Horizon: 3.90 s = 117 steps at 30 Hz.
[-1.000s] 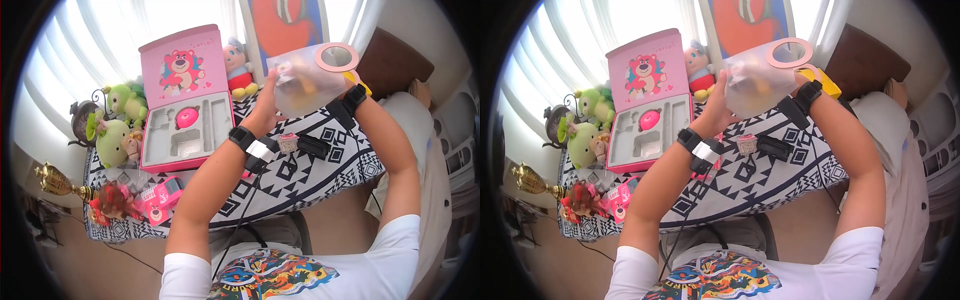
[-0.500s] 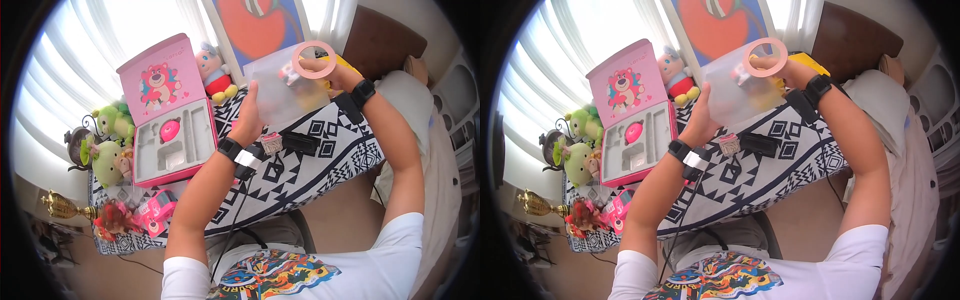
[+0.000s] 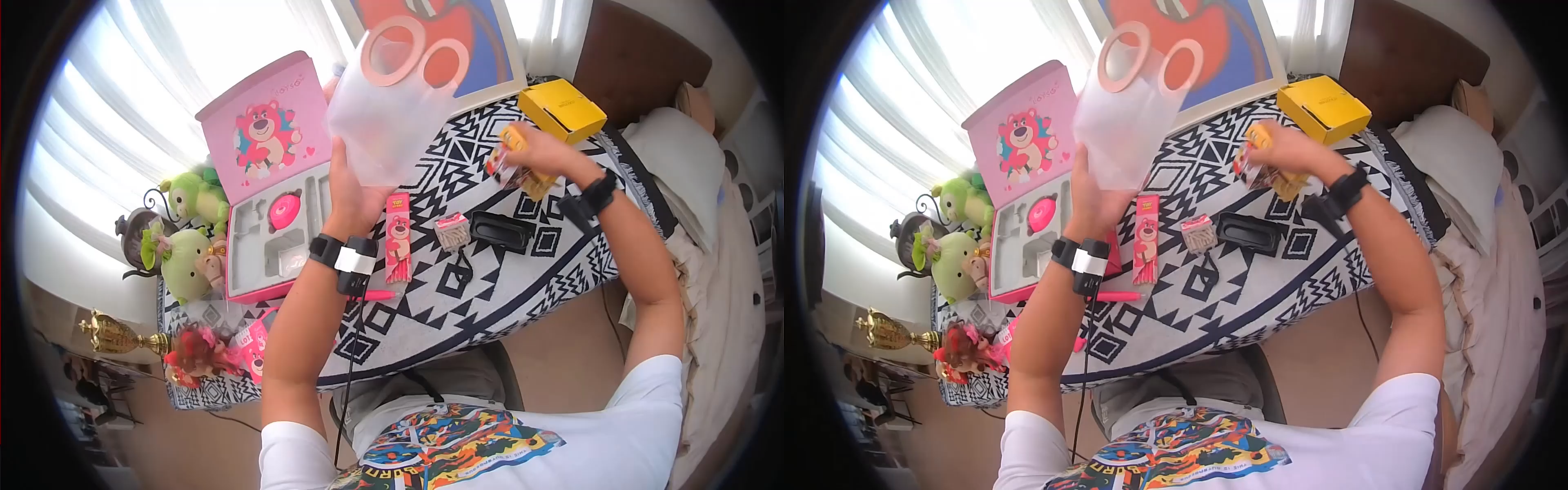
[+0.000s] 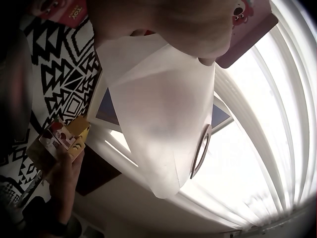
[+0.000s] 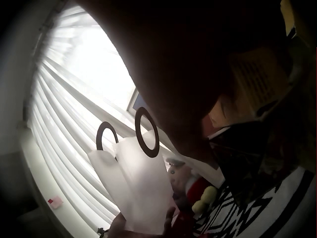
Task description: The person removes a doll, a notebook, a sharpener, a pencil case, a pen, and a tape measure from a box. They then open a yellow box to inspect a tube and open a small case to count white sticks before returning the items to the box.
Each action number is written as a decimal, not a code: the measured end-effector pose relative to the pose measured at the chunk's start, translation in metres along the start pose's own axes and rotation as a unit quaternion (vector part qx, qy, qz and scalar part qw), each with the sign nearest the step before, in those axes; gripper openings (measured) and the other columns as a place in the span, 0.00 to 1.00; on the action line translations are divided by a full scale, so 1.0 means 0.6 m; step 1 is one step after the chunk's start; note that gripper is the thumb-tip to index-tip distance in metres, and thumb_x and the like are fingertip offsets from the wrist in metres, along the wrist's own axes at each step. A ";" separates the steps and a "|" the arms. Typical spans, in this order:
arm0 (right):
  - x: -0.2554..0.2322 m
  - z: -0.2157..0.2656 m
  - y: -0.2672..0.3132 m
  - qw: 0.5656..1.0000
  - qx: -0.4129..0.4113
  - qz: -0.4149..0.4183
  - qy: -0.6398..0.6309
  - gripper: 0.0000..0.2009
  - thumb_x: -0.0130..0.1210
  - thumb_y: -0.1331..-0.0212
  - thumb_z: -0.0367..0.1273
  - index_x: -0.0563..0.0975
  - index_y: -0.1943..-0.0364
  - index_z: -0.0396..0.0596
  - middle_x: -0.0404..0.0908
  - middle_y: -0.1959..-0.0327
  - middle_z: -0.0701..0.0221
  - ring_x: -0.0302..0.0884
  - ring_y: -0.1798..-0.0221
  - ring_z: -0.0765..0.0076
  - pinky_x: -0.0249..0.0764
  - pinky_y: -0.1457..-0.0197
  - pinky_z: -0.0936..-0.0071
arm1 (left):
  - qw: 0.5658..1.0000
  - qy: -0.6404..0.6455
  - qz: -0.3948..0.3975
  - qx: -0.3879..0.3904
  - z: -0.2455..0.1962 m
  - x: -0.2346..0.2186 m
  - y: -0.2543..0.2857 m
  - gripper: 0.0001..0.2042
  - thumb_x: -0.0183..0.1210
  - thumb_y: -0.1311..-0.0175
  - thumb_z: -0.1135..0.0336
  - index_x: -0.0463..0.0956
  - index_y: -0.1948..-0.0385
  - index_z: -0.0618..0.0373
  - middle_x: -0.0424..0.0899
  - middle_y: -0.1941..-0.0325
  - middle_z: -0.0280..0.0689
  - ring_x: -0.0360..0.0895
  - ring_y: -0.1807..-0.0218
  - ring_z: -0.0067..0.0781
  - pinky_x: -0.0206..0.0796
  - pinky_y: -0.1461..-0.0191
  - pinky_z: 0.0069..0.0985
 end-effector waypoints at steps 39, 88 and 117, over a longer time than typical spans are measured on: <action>0.017 0.129 -0.022 0.963 -0.029 -0.113 -0.245 0.31 0.62 0.37 0.53 0.74 0.42 0.40 0.76 0.59 0.67 0.79 0.71 0.77 0.82 0.69 0.79 | 0.735 -0.672 -0.077 0.051 -0.240 -0.168 0.231 0.22 0.66 0.34 0.60 0.74 0.44 0.63 0.82 0.44 0.43 0.78 0.39 0.37 0.70 0.35 0.33; 0.413 0.642 -0.151 0.951 -0.170 0.044 0.253 0.39 0.66 0.53 0.56 0.73 0.42 0.44 0.89 0.54 0.61 0.87 0.50 0.55 0.76 0.43 0.64 | 0.486 -0.859 -0.064 0.147 -0.225 -0.297 0.194 0.32 0.72 0.48 0.54 0.71 0.45 0.64 0.76 0.43 0.46 0.69 0.33 0.51 0.68 0.34 0.43; 0.375 0.614 -0.128 0.984 -0.145 -0.047 0.092 0.45 0.69 0.59 0.53 0.69 0.37 0.40 0.85 0.50 0.54 0.78 0.40 0.43 0.71 0.37 0.47 | 0.664 -0.747 -0.013 0.017 -0.254 -0.328 0.170 0.29 0.59 0.31 0.53 0.69 0.35 0.65 0.72 0.31 0.55 0.70 0.30 0.54 0.62 0.27 0.41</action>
Point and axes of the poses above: each hand's wrist, its own y-axis away from the middle knuckle, its own x-axis out of the palm, z = x × y, the point moved 7 cm from there along -y, towards the middle knuckle
